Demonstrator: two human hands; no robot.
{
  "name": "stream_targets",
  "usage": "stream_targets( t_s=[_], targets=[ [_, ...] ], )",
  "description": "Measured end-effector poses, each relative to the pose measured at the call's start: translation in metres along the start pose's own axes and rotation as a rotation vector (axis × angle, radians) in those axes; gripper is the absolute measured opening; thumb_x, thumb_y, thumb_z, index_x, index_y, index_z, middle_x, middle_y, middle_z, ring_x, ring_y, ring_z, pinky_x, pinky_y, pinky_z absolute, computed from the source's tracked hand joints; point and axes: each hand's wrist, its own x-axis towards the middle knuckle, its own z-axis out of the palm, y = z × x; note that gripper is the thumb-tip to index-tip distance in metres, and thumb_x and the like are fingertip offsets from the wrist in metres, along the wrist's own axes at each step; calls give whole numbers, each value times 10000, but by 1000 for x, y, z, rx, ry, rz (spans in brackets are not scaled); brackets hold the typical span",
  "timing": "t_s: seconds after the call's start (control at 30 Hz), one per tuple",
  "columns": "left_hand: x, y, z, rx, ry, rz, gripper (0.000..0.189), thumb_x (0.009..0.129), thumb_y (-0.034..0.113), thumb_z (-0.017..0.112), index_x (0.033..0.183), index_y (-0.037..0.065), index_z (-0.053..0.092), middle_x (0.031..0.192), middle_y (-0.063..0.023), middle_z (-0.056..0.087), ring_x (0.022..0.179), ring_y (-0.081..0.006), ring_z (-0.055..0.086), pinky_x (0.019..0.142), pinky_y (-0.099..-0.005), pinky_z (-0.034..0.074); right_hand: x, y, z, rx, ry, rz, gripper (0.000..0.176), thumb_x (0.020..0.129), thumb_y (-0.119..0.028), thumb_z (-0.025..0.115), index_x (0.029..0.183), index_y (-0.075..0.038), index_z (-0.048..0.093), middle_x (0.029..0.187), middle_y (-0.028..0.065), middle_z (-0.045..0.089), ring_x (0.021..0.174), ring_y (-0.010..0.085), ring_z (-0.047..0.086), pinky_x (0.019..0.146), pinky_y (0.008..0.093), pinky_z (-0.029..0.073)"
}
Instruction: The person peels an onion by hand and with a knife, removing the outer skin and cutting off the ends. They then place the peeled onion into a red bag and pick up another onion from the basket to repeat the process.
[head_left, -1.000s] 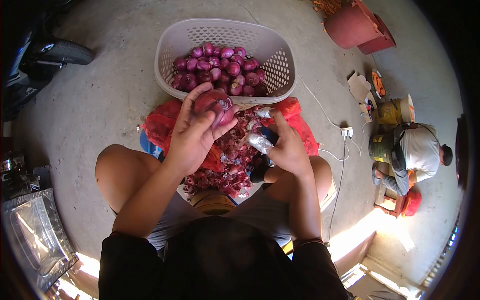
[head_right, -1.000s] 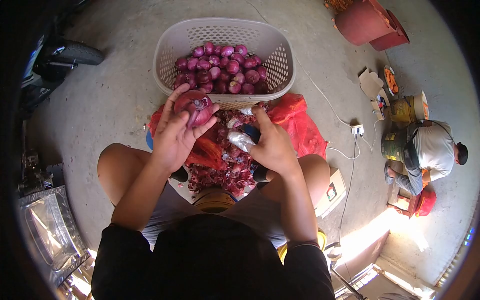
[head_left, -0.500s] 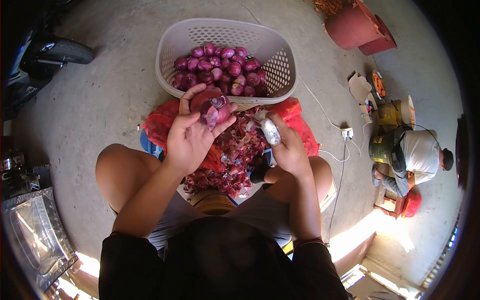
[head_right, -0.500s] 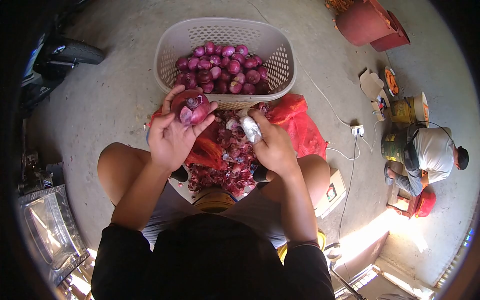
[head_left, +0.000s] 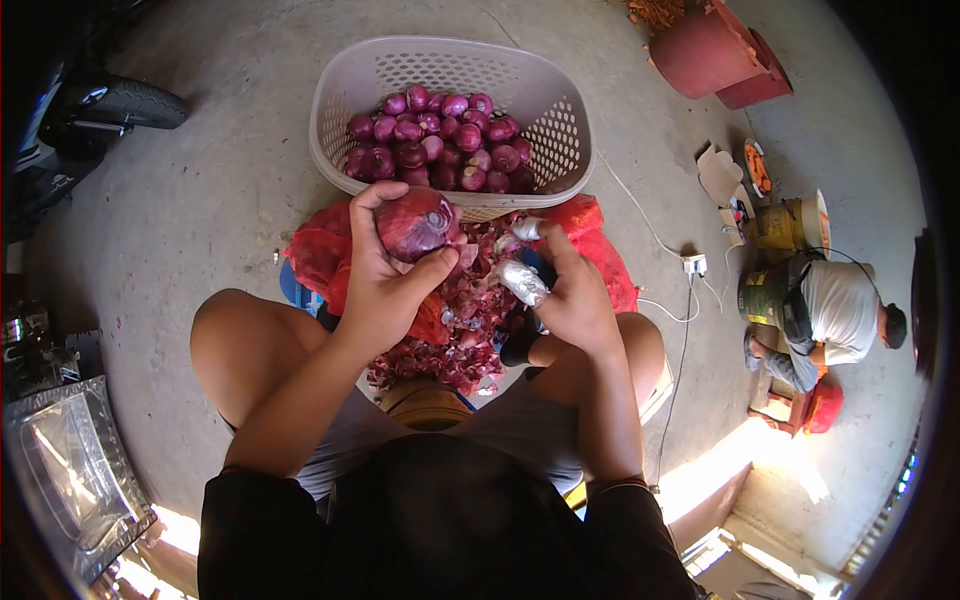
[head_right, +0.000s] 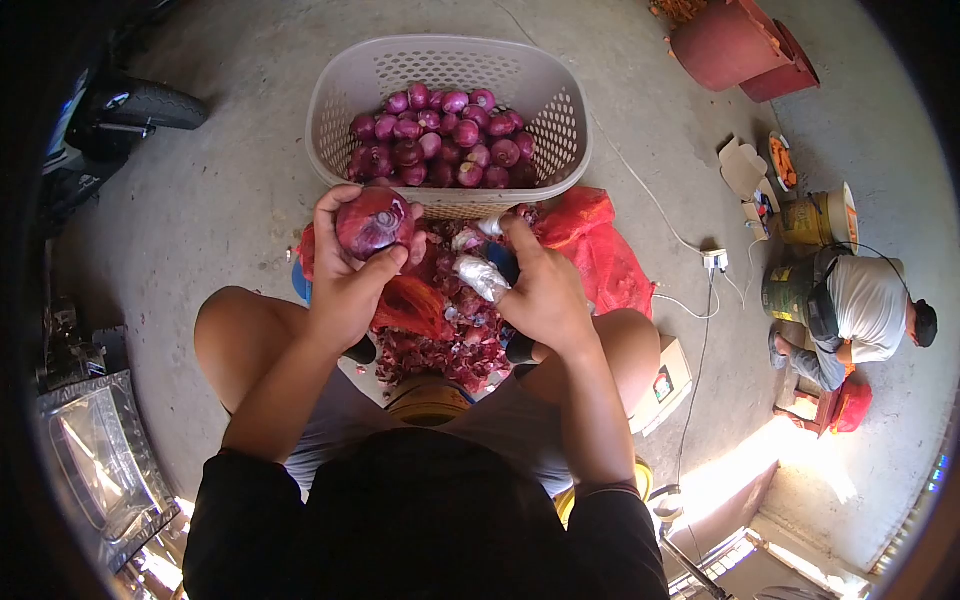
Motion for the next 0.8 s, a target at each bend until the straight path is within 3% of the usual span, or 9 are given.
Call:
stream_targets(
  t_s=[0.1, 0.17, 0.27, 0.4, 0.53, 0.8],
  targets=[
    [2, -1, -5, -197, 30, 3, 569, 813, -78, 506, 1269, 150, 254, 1277, -104, 390, 1183, -282, 447, 975, -458, 396, -2, 4, 12, 311, 68, -16, 485, 826, -164, 620, 1237, -71, 379, 758, 118, 619, 662, 215, 612, 590, 311, 455],
    [2, 0, -5, -361, 66, -12, 567, 813, -83, 508, 1264, 152, 256, 1268, -97, 394, 1186, -261, 435, 989, -451, 379, -3, -6, 14, 648, -24, 6, 492, 855, -103, 574, 1281, -83, 328, 837, 85, 604, 691, 136, 556, 606, 263, 428],
    [1, -3, 0, -54, 94, 41, 556, 809, -63, 545, 1243, 130, 256, 1263, -109, 390, 1174, -234, 434, 986, -411, 376, -8, -17, 28, 977, -76, 37, 511, 881, -62, 530, 1322, -90, 273, 922, 56, 575, 736, 70, 487, 628, 218, 400],
    [3, -6, 3, 145, 14, 271, 587, 758, -93, 633, 1180, 95, 270, 1258, -110, 287, 1155, -211, 415, 964, -351, 395, -9, -18, 41, 1059, -63, -19, 541, 882, -53, 530, 1338, -87, 241, 957, 62, 570, 757, 62, 475, 625, 208, 389],
    [2, -11, 1, 198, -37, 314, 600, 736, -113, 636, 1169, 97, 277, 1250, -107, 268, 1173, -212, 394, 970, -356, 390, -6, -21, 42, 1077, -85, -2, 464, 891, -59, 528, 1286, -74, 286, 954, 66, 576, 809, 62, 504, 676, 203, 405],
    [-1, -7, 6, 224, -51, 333, 614, 711, -128, 645, 1156, 99, 287, 1246, -111, 274, 1167, -213, 391, 969, -355, 385, -2, -25, 42, 1082, -2, -13, 275, 901, -57, 510, 1162, -71, 429, 831, 21, 573, 650, 29, 477, 544, 171, 363]
  ],
)
